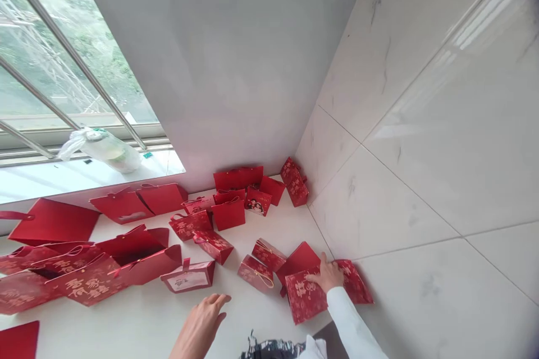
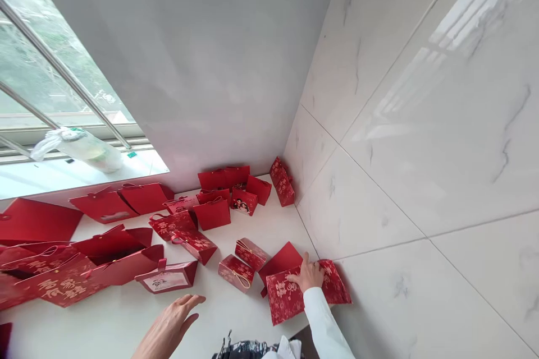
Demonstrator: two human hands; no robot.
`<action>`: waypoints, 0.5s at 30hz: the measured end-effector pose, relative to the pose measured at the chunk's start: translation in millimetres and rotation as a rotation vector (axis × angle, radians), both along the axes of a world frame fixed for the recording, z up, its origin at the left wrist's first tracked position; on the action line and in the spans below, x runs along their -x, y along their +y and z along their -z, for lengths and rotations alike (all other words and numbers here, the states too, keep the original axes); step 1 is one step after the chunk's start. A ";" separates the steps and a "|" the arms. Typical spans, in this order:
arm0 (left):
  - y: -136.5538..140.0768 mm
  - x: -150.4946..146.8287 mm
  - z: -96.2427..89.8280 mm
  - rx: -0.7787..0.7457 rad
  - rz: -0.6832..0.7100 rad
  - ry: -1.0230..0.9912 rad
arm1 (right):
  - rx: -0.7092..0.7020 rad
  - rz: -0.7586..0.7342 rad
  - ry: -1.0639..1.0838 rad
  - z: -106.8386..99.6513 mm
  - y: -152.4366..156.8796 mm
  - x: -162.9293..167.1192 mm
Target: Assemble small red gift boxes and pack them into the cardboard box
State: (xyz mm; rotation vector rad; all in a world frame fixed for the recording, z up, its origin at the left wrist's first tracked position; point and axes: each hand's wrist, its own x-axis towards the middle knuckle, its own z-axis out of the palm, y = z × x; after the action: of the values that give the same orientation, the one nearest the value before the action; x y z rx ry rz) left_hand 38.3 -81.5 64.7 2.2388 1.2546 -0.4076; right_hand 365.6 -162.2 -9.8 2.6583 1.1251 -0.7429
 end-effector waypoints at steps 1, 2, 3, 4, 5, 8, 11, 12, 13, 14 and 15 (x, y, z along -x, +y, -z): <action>-0.9 -0.6 0.4 -0.008 -0.010 -0.009 | 0.001 -0.011 -0.014 -0.5 -0.5 1.9; -2.0 -1.1 0.6 -0.017 -0.022 -0.018 | 0.000 -0.023 -0.019 -0.8 -0.9 3.4; -3.3 -1.4 1.1 -0.015 -0.036 -0.022 | -0.001 -0.031 -0.017 -1.1 -1.0 4.4; -4.6 -1.3 1.9 -0.012 -0.051 -0.027 | -0.008 -0.035 -0.010 -1.8 -0.7 5.1; -5.7 -0.9 3.0 -0.011 -0.066 -0.035 | -0.027 -0.038 -0.002 -3.3 0.0 5.7; -7.3 1.7 7.3 -0.014 -0.096 -0.052 | -0.154 -0.107 0.052 -18.5 5.3 7.5; -5.7 5.0 8.8 0.009 -0.092 -0.028 | -0.264 -0.257 0.076 -53.3 18.3 5.2; -4.9 6.2 8.4 0.020 -0.089 -0.015 | -0.281 -0.282 0.044 -67.3 25.2 1.7; -4.2 7.4 7.9 0.027 -0.087 -0.005 | -0.298 -0.285 -0.014 -80.9 33.5 -3.7; -3.7 8.9 7.5 0.031 -0.087 0.004 | -0.316 -0.279 -0.086 -93.0 43.1 -10.6; -3.5 10.7 7.4 0.036 -0.089 0.013 | -0.333 -0.268 -0.160 -102.8 54.2 -18.8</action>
State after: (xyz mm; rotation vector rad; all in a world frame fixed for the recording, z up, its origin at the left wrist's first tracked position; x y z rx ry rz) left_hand 27.7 -85.0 57.4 2.1445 1.3379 -0.4083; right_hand 384.4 -108.0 93.0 2.6763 1.6371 -0.3117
